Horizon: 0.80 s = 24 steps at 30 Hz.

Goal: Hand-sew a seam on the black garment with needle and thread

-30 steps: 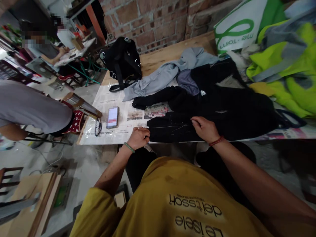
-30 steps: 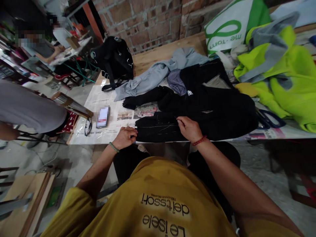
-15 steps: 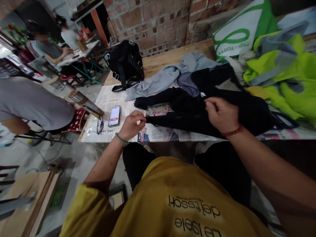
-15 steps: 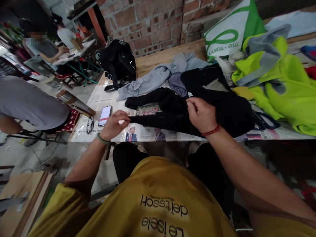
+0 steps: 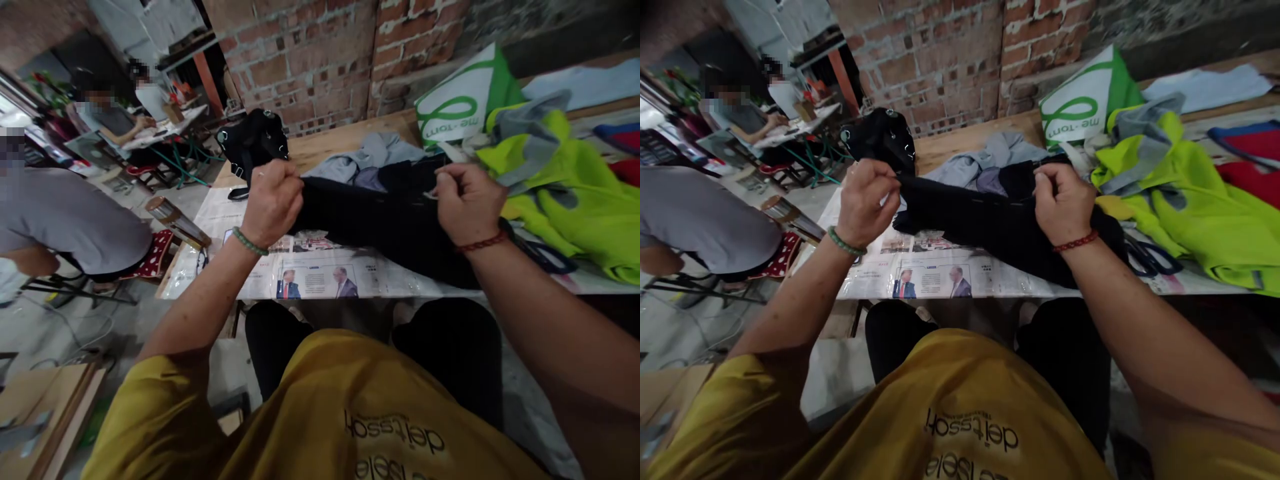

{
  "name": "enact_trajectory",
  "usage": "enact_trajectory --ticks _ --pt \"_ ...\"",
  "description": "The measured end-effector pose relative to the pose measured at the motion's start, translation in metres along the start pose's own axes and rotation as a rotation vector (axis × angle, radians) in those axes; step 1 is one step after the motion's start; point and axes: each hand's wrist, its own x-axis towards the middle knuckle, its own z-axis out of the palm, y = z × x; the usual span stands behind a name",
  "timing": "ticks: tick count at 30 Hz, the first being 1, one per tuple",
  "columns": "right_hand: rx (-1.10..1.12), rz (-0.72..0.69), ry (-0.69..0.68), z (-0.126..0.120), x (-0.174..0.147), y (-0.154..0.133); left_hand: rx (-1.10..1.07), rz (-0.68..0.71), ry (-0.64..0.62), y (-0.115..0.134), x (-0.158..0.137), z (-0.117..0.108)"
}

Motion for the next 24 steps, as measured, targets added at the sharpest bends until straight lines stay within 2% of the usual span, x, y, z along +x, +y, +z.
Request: enact_trajectory --ticks 3,6,9,12,17,24 --pt "-0.019 -0.004 -0.044 0.006 -0.024 0.009 -0.035 -0.014 -0.063 -0.001 -0.029 0.010" --pt "-0.033 -0.013 -0.164 0.019 -0.061 0.024 -0.185 -0.091 -0.171 -0.006 -0.081 0.036" --pt "-0.010 0.012 -0.295 0.032 -0.096 0.041 -0.369 -0.255 -0.316 -0.006 -0.136 0.061" --pt "0.004 0.059 -0.328 0.041 -0.118 0.055 -0.482 -0.436 -0.444 -0.001 -0.174 0.077" --pt "-0.007 0.097 -0.299 0.043 -0.128 0.063 -0.523 -0.499 -0.503 0.002 -0.191 0.084" --pt "-0.016 0.085 -0.285 0.043 -0.131 0.065 -0.322 -0.450 -0.553 0.007 -0.185 0.090"
